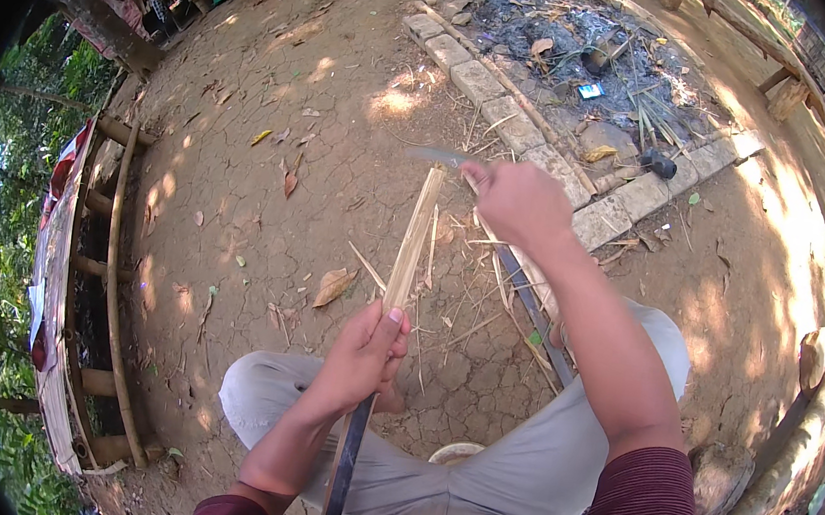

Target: The person shaves strips of wood from a long branch using a knife, alternating between different wood pieces and checking the thickness of the shavings.

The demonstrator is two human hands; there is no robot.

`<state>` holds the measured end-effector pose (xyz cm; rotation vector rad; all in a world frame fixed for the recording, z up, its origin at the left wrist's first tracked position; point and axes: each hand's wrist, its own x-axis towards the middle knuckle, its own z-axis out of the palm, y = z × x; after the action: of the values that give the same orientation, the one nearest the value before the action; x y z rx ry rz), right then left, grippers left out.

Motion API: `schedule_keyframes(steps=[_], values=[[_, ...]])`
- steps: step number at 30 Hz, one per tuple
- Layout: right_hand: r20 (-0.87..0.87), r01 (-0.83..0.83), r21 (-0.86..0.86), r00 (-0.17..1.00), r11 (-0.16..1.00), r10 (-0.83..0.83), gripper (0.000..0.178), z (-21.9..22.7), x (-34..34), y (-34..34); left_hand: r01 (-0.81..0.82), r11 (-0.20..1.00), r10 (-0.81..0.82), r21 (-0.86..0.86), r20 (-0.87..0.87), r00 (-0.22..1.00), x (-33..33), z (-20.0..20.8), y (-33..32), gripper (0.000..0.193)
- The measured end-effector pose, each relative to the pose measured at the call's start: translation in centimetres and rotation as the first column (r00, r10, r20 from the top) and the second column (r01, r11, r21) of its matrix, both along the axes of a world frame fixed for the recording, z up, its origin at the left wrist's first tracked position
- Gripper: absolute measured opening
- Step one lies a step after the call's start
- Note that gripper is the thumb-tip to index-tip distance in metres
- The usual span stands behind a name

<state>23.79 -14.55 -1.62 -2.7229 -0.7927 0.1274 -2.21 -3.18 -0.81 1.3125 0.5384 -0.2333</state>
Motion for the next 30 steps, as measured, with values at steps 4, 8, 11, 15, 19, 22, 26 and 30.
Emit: schedule_keyframes(steps=[4,8,11,15,19,22,26,30], values=[[0.077,0.127,0.251,0.986,0.960,-0.151,0.072,3.2,4.0,-3.4,0.002,0.997,-0.006,-0.082,-0.047,0.999,-3.9,-1.5,0.8,0.024],[-0.137,-0.168,0.246,0.969,0.955,0.205,0.063,3.8,-5.0,-0.8,-0.209,0.944,0.196,-0.255,-0.077,0.978,-1.9,-1.3,2.5,0.024],[-0.010,-0.395,0.213,0.914,0.894,0.406,0.053,2.2,-9.8,0.2,-0.229,0.921,0.202,-0.316,-0.114,0.973,-2.0,-1.1,2.0,0.024],[0.030,-0.416,0.137,0.909,0.899,0.417,0.051,0.9,-10.1,1.0,-0.198,0.952,0.184,-0.234,-0.078,0.980,-2.3,-0.7,1.1,0.023],[0.064,-0.407,0.065,0.913,0.911,0.403,0.052,-0.7,-9.0,1.2,-0.219,0.973,0.216,-0.073,-0.052,0.975,-2.4,-1.6,0.6,0.024],[0.145,-0.352,0.116,0.931,0.929,0.335,0.054,-1.5,-7.4,1.1,-0.205,0.977,0.202,-0.062,-0.047,0.978,-2.2,-1.6,0.7,0.026],[0.142,-0.187,0.028,0.973,0.982,0.181,0.049,-1.2,-5.3,1.7,-0.171,0.970,0.160,-0.172,-0.076,0.984,-1.8,-1.3,0.5,0.024],[0.163,-0.200,-0.003,0.967,0.980,0.198,0.054,-1.5,-4.3,1.6,-0.175,0.967,0.161,-0.185,-0.088,0.983,-1.4,-0.5,1.1,0.024]])
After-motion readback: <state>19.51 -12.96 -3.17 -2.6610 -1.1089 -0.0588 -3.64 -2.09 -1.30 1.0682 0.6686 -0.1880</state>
